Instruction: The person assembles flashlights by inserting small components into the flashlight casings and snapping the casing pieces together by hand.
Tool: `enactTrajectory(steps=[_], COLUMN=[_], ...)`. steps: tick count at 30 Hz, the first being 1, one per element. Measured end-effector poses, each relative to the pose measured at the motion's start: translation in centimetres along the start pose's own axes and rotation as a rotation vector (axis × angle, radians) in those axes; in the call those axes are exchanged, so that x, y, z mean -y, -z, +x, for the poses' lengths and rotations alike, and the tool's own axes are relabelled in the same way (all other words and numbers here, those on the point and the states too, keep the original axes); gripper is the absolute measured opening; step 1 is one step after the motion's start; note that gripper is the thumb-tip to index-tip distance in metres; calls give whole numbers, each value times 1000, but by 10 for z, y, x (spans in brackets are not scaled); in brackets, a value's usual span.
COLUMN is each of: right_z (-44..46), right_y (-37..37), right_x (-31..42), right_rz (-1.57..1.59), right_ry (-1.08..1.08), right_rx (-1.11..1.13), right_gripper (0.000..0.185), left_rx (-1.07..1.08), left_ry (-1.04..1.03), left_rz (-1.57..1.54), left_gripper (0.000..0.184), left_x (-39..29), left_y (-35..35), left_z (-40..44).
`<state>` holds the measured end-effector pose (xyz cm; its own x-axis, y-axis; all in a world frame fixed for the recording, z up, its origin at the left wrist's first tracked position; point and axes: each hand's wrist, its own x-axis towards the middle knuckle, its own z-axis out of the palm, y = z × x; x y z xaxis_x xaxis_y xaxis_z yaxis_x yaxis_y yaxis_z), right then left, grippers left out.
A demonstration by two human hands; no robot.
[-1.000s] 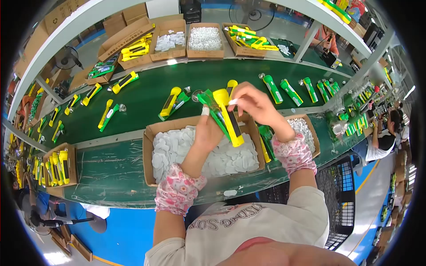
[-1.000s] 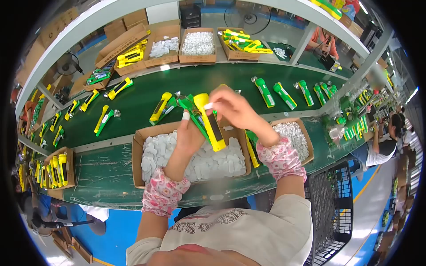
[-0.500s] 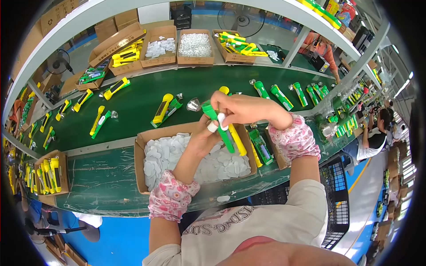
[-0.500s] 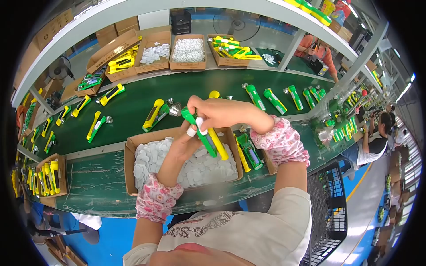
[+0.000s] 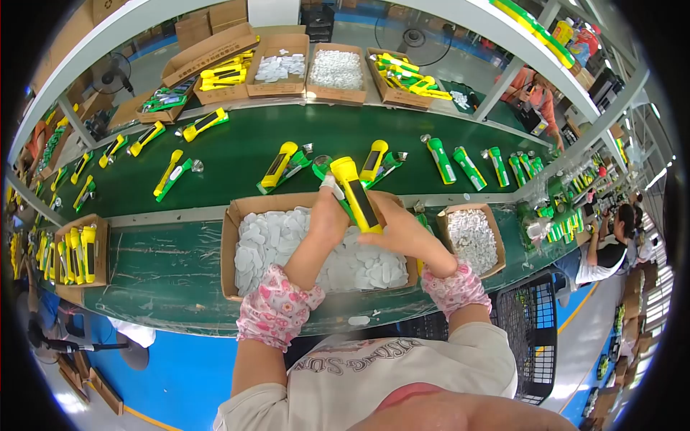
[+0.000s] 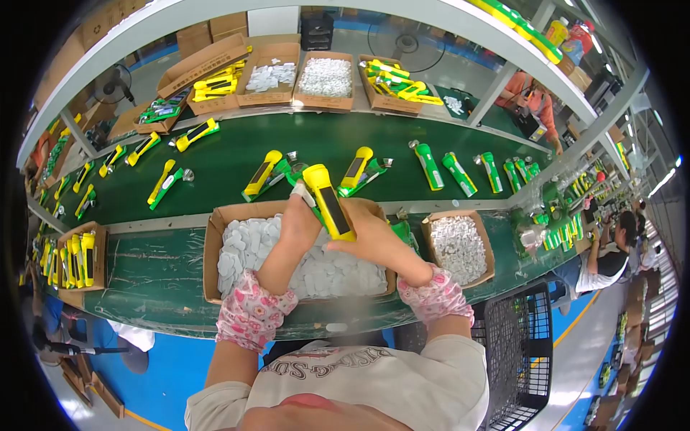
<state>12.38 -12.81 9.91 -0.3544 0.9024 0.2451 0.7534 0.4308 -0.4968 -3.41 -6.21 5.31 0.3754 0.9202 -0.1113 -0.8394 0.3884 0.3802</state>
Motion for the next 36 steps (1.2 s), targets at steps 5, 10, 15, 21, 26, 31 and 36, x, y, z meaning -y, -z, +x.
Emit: enactTrajectory(steps=[5, 10, 15, 21, 26, 31, 36], right_z=[10, 21, 20, 17, 13, 15, 13], right_y=[-16, -39, -41, -35, -37, -41, -63], right_x=[-21, -37, -33, -14, -11, -10, -17], right_rz=[293, 260, 276, 208, 259, 247, 178], right_ry=[-26, -5, 27, 107, 110, 101, 101], right_rx=[-104, -336, -394, -409, -338, -338, -358], right_gripper=[48, 35, 31, 28, 30, 30, 35], left_rx=[-46, -26, -43, -159, -220, -273, -247], left_ry=[-127, -134, -141, -185, -216, -167, -310], left_rz=[109, 72, 59, 80, 116, 221, 425], left_gripper=[27, 27, 26, 27, 27, 25, 25], left_x=[4, 2, 6, 6, 8, 9, 18], left_y=[17, 12, 26, 25, 26, 26, 36], left_z=[8, 5, 13, 12, 11, 11, 10])
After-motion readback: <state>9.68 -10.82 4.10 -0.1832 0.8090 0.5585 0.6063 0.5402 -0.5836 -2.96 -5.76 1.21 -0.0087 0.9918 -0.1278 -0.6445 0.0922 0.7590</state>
